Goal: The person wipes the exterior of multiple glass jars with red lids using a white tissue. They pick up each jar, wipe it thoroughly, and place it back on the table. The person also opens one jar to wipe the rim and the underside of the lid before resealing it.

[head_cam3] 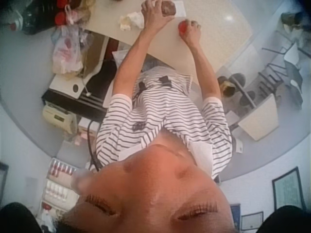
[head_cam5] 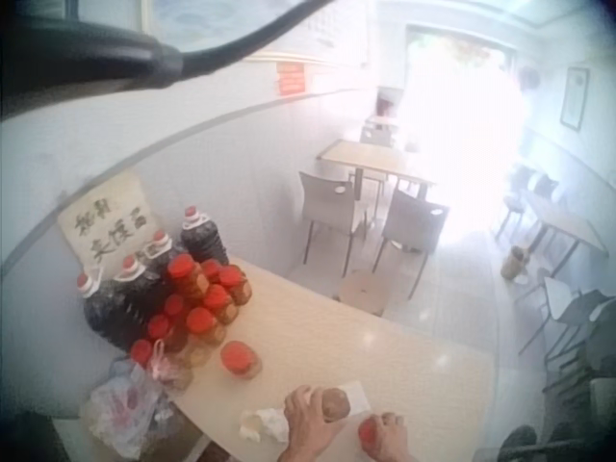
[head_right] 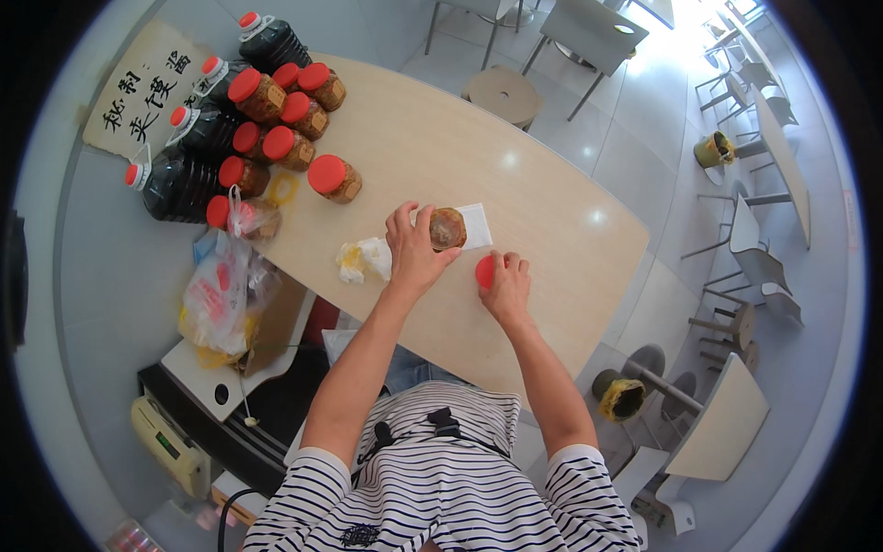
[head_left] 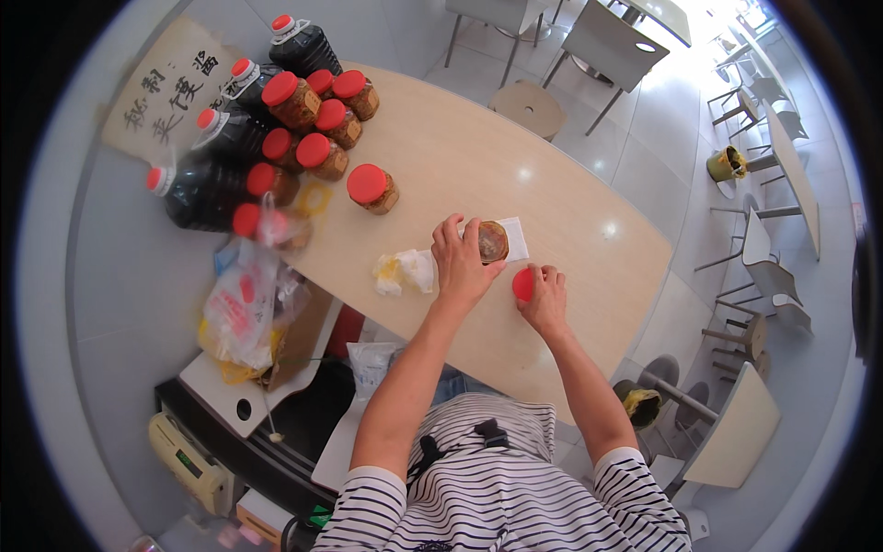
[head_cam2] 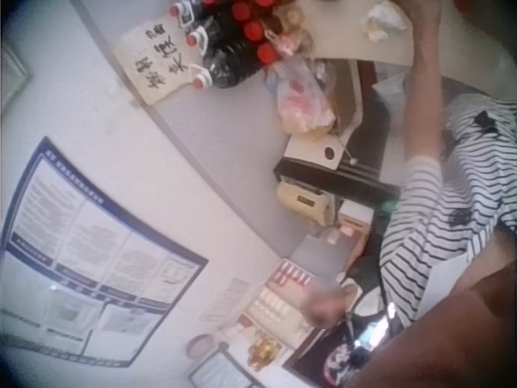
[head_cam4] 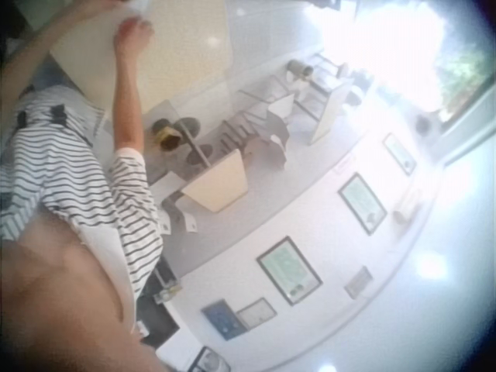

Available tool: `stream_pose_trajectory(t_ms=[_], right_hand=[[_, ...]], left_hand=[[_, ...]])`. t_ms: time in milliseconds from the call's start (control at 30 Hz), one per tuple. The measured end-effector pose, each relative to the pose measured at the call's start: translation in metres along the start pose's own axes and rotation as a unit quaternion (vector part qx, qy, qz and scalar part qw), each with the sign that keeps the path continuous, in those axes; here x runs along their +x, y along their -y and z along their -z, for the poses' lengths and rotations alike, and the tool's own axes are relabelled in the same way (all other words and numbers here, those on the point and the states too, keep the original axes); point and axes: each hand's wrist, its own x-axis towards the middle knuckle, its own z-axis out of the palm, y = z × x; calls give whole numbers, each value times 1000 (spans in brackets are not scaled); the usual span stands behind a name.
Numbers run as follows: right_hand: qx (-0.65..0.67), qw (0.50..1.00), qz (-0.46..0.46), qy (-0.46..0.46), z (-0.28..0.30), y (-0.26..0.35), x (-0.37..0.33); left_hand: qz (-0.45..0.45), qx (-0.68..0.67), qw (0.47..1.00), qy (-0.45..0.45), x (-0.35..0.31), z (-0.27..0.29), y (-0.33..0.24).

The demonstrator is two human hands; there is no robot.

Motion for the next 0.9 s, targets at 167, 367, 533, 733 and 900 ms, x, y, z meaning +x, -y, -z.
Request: stream_pose_trajectory(t_ms=[167, 367, 533, 733, 900], right_hand=[[11, 1000, -7, -19, -2, -1, 0], [47, 996, -9, -73, 4, -2, -5], [81, 993, -34, -77, 15, -4, -14], [123, 985, -31, -114, 17, -21, -22], [168, 976, 11, -139, 21, -19, -5]], left_hand=[[-13, 22, 1000, 3, 3, -2, 1], [-16, 29, 999, 12, 4, 3, -5], [-14, 29, 999, 18, 2, 11, -5], [9, 3, 1000, 30, -5, 35, 3], [45, -28, 998, 24, -16, 54, 35]])
